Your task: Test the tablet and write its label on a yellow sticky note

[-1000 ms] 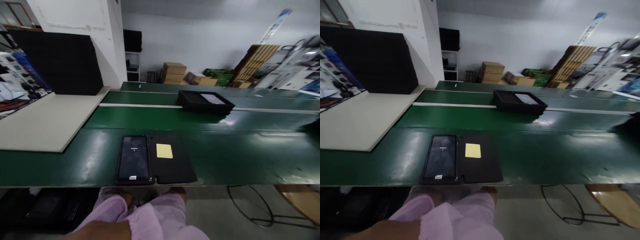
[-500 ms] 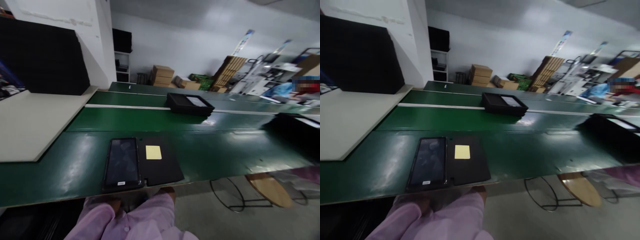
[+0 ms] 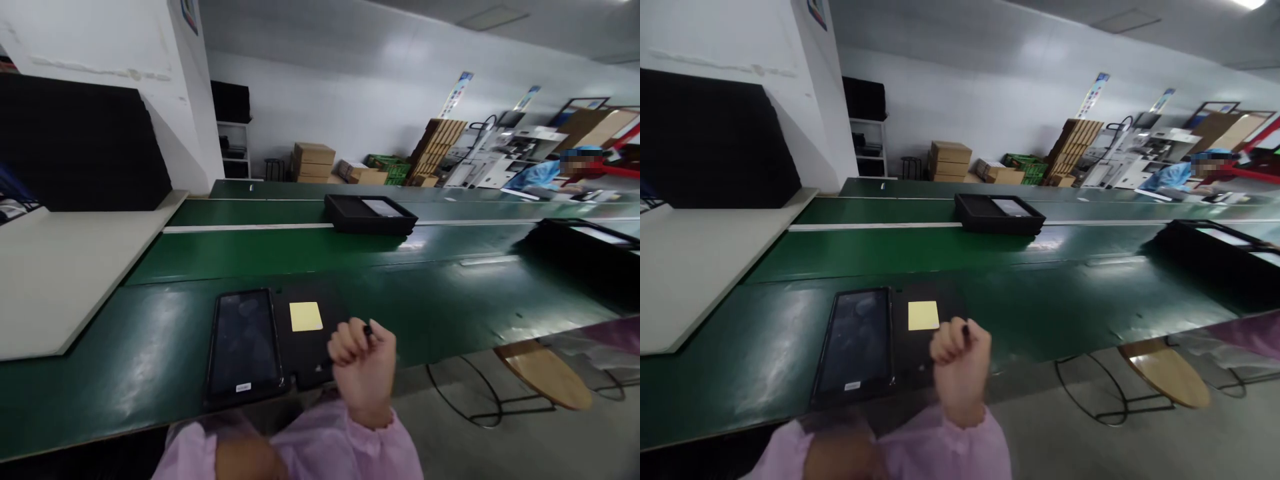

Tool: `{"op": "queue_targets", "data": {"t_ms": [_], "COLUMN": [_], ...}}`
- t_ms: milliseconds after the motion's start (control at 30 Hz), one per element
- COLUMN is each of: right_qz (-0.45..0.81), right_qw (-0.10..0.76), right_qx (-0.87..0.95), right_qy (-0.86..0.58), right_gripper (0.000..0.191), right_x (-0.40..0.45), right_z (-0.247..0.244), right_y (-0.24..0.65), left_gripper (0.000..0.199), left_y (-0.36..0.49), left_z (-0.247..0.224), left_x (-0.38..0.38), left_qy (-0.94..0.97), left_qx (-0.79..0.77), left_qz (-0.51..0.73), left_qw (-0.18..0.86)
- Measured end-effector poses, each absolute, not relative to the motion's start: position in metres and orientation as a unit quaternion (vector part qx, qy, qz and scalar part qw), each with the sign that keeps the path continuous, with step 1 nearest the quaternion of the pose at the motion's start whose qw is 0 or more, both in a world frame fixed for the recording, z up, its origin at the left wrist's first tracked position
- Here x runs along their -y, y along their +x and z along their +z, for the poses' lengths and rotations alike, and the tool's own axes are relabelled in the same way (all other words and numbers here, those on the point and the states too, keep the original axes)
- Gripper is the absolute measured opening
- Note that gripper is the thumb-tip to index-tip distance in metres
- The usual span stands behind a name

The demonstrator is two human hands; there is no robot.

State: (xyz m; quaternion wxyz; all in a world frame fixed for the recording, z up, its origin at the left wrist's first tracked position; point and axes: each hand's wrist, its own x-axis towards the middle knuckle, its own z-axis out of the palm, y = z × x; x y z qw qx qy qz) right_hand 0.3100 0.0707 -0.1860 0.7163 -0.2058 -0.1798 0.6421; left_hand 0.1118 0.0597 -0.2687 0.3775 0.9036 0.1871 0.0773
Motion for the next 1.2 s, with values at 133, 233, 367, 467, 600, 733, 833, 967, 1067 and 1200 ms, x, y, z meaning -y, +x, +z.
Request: {"op": "queue_targets", "data": {"t_ms": [133,233,367,467,600,733,833,967,1067,1200], "right_qz": [0.576,0.576,0.565,0.586,0.532,0.414,0.457,0.488,0.479,0.498], "right_qw": [0.772,0.762,0.751,0.734,0.742,0.707,0.622,0.487,0.446,0.408], "right_qx": [0.125,0.130,0.174,0.215,0.233,0.260,0.322,0.477,0.519,0.539], "right_qy": [-0.238,-0.266,-0.292,-0.266,-0.336,-0.511,-0.548,-0.545,-0.550,-0.544], "right_gripper": [0.041,0.038,0.032,0.052,0.060,0.031,0.026,0.038,0.033,0.035], "right_x": [-0.063,-0.041,-0.050,-0.077,-0.081,-0.069,-0.079,-0.101,-0.116,-0.131], "right_z": [-0.225,-0.240,-0.261,-0.277,-0.280,-0.278,-0.283,-0.286,-0.287,-0.295], "right_y": [0.356,0.344,0.312,0.312,0.320,0.316,0.299,0.260,0.232,0.209], "left_gripper": [0.022,0.039,0.054,0.049,0.059,0.060,0.048,0.051,0.055,0.029], "left_y": [0.145,0.171,0.187,0.176,0.129,0.070,0.027,-0.009,-0.013,-0.008], "left_z": [-0.246,-0.244,-0.257,-0.256,-0.230,-0.220,-0.237,-0.271,-0.292,-0.307], "left_x": [-0.134,-0.203,-0.269,-0.296,-0.278,-0.223,-0.193,-0.171,-0.160,-0.149], "left_qy": [0.870,0.823,0.825,0.826,0.795,0.750,0.730,0.694,0.697,0.704], "left_qx": [-0.347,-0.510,-0.538,-0.524,-0.528,-0.567,-0.571,-0.581,-0.550,-0.510], "left_qz": [0.156,0.133,-0.014,-0.028,0.029,0.083,0.119,0.208,0.281,0.331], "left_qw": [0.313,0.210,0.169,0.207,0.298,0.331,0.357,0.371,0.364,0.367]}}
